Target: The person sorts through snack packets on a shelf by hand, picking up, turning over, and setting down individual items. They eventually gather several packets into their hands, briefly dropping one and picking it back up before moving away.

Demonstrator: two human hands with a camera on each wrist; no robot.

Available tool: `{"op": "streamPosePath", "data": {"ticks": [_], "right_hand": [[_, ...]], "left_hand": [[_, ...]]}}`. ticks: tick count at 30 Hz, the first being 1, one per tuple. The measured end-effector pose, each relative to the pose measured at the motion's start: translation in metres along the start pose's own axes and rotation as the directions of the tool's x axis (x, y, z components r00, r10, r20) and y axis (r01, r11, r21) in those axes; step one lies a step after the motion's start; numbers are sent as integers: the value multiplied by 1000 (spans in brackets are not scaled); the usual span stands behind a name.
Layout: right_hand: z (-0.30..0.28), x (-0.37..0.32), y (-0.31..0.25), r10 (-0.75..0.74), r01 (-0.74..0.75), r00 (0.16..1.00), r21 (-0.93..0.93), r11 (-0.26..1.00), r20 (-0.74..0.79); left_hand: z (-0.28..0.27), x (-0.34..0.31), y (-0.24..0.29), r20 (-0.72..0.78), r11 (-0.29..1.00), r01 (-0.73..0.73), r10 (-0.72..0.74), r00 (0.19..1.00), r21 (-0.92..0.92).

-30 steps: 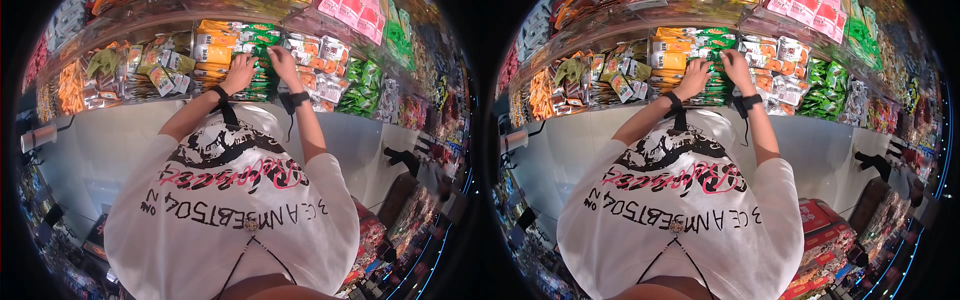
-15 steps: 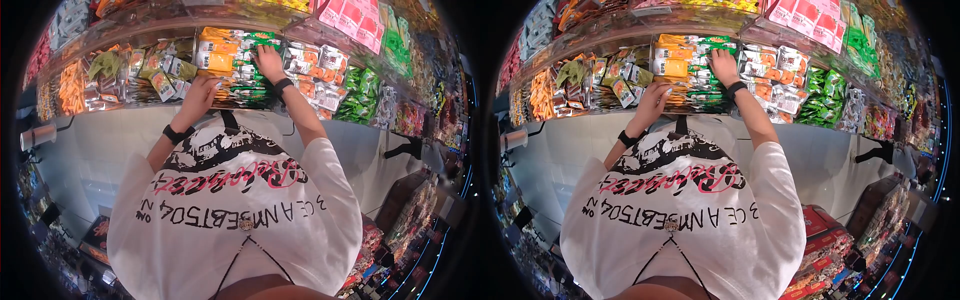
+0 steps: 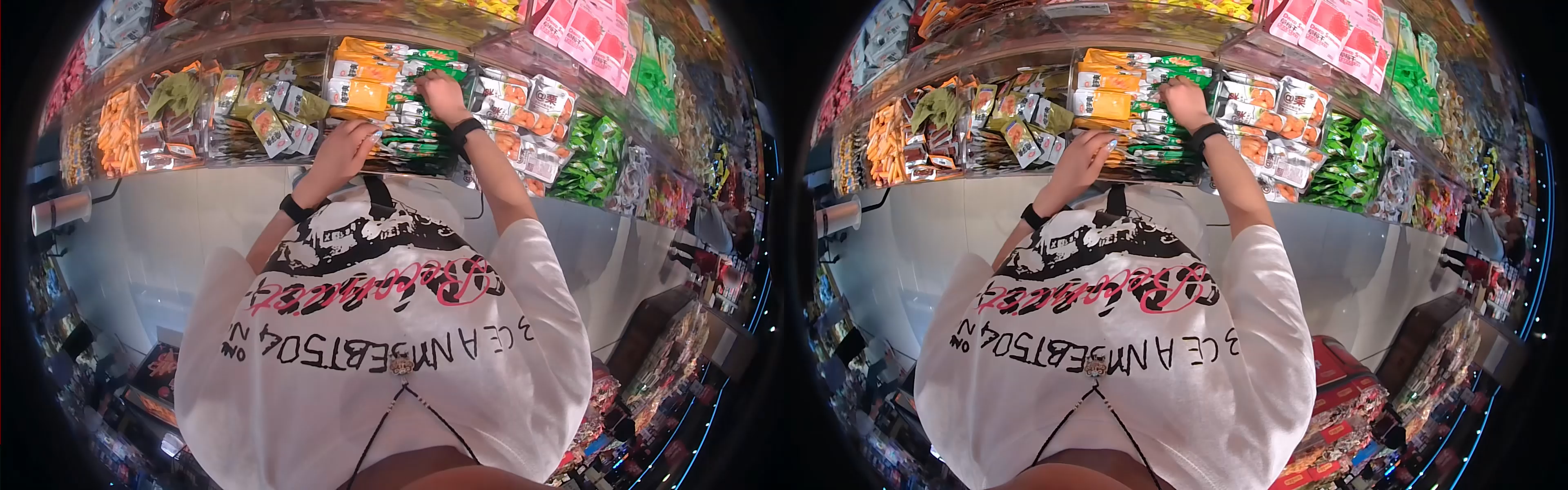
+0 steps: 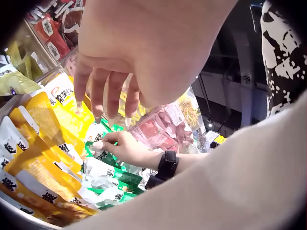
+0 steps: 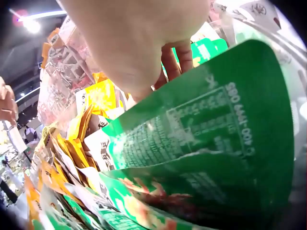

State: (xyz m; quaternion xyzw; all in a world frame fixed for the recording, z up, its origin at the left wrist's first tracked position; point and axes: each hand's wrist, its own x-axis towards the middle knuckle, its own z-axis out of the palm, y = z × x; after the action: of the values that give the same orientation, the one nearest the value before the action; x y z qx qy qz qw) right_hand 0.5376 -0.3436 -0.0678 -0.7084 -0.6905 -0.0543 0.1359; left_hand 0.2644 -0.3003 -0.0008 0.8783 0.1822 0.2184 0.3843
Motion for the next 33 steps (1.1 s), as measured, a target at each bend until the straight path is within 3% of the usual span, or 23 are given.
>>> {"op": "streamPosePath", "data": {"ticks": [2, 3, 4, 5, 6, 7, 9, 10, 11, 13, 14, 15, 17, 19, 21, 22, 23, 25, 26, 30, 33], "right_hand": [[-9, 0, 0, 141, -122, 979, 130, 984, -147], [-28, 1, -9, 140, -121, 980, 131, 984, -145], [-50, 2, -19, 356, -270, 920, 396, 878, -161], [-61, 2, -24, 555, -371, 824, 631, 682, -115], [-54, -2, -19, 598, -258, 793, 824, 505, -118], [-58, -5, -24, 599, -260, 793, 823, 504, -116], [-64, -16, -37, 641, -251, 766, 937, 242, 40], [-60, -20, -43, 636, -229, 771, 946, 230, 32], [-51, -26, -46, 633, -207, 774, 938, 279, -18], [-56, -32, -59, 633, -265, 772, 933, 245, 53], [-50, -37, -61, 654, -265, 755, 933, 245, 43], [-43, -43, -58, 661, -267, 750, 932, 244, 41], [-32, -56, -49, 562, -431, 800, 854, 293, 211], [-49, -56, -46, 569, -512, 772, 808, 292, 284], [-54, -55, -44, 484, -373, 872, 547, 750, -70], [-51, -54, -42, 322, -223, 934, 452, 864, -153], [-46, -55, -42, 328, -228, 932, 454, 861, -154], [-31, -60, -44, 52, -75, 993, 224, 972, 103], [-22, -64, -45, 34, -40, 999, 178, 983, 37], [-18, -66, -44, 112, -117, 993, 134, 984, 42], [-29, -70, -41, 85, -84, 996, 44, 995, -7]], "left_hand": [[-3, 3, -3, 50, 999, 40, -41, 998, 9], [-5, 6, -2, 50, 999, 43, -43, 998, 8], [-7, 11, 2, 32, 973, 176, -173, 984, -150], [-7, 15, 4, 35, 904, 297, -301, 953, -307], [-2, 20, 2, -17, 880, 284, -314, 949, -381], [8, 25, -6, -15, 879, 286, -315, 949, -382], [27, 36, -15, 100, 666, 211, -201, 974, -715], [36, 42, -11, 170, 561, 250, -193, 966, -789], [42, 47, -9, 175, 560, 252, -188, 966, -789], [48, 55, -1, 427, 554, 482, -235, 873, -679], [51, 57, -5, 458, 586, 502, -237, 857, -636], [56, 59, -10, 465, 587, 504, -232, 855, -634], [65, 60, -20, 369, 612, 483, -313, 875, -626], [67, 58, -25, 353, 587, 469, -308, 883, -660], [67, 56, -30, 203, 603, 419, -394, 896, -679], [64, 55, -34, 224, 607, 456, -421, 879, -651], [62, 51, -37, 229, 609, 459, -419, 879, -647], [57, 45, -40, 172, 596, 418, -425, 889, -686], [54, 41, -42, 156, 628, 405, -414, 897, -665], [33, 22, -42, 73, 739, 362, -393, 916, -568], [24, 3, -51, 54, 760, 415, -451, 891, -500]]}}
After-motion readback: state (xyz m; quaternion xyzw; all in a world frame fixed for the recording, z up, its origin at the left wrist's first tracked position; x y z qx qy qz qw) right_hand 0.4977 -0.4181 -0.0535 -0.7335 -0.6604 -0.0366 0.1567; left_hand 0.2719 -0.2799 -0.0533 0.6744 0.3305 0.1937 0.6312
